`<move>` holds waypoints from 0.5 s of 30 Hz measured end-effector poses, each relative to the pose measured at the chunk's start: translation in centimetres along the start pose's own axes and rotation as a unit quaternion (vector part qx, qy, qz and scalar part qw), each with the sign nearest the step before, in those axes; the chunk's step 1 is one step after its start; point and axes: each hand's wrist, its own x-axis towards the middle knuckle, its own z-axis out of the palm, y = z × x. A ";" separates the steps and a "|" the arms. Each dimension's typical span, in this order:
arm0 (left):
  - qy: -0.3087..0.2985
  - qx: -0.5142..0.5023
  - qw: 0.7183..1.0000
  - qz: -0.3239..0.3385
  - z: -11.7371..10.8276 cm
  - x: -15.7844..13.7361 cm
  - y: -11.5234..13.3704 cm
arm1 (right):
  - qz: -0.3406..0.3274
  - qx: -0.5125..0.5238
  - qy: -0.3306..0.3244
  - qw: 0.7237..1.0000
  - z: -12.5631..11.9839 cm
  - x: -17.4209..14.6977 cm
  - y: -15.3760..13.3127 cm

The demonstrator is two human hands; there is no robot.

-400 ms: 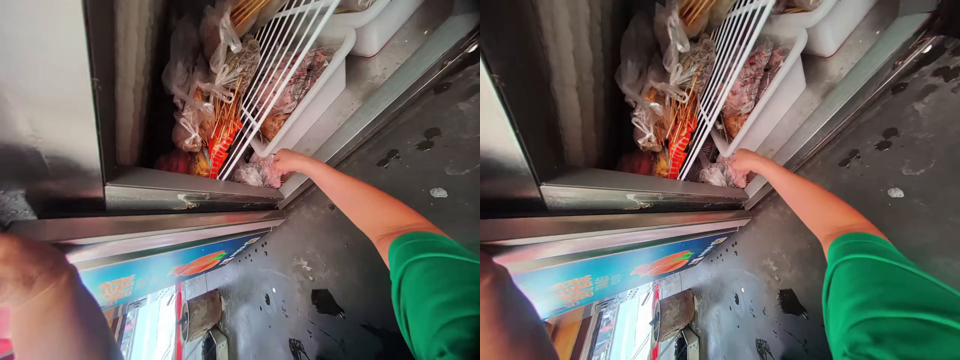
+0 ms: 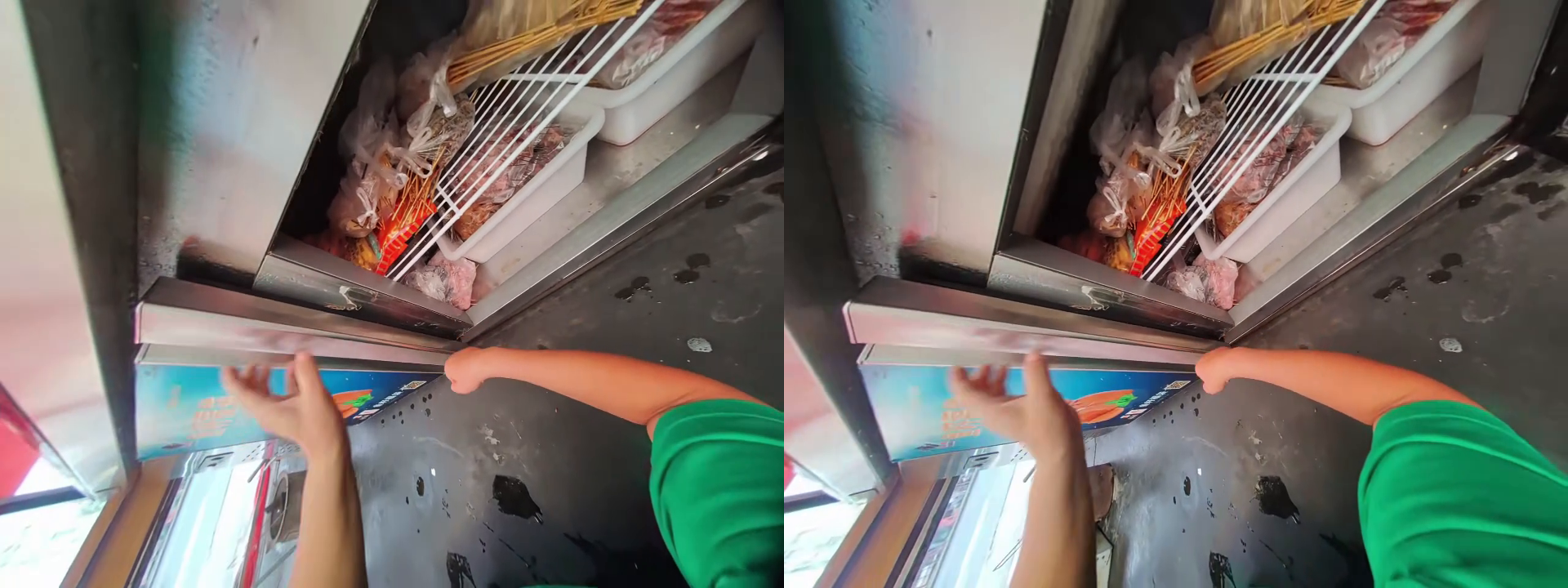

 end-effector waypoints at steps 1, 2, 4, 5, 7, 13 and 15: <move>-0.026 -0.033 0.998 -0.043 0.3 -1.4 -0.8 | -0.010 -0.015 -0.026 1.000 0.6 0.2 -0.3; -0.041 -0.047 0.995 -0.082 0.6 -2.3 -1.5 | -0.019 -0.030 -0.047 0.998 1.1 0.4 -0.6; -0.039 -0.052 0.991 -0.118 1.2 -2.4 -2.4 | -0.036 -0.062 -0.080 0.994 2.1 0.6 -0.9; -0.041 -0.049 0.990 -0.128 1.5 -1.9 -2.6 | -0.043 -0.076 -0.092 0.992 2.4 0.6 -1.1; -0.062 -0.039 0.988 -0.140 1.9 -0.4 -2.8 | -0.055 -0.099 -0.104 0.988 2.9 0.5 -1.4; -0.080 0.129 0.983 -0.101 1.8 1.8 -2.7 | -0.058 -0.118 -0.118 0.984 4.4 0.5 -2.6; -0.104 0.157 0.977 -0.095 0.2 1.0 -2.0 | -0.060 -0.117 -0.129 0.983 5.7 0.9 -2.6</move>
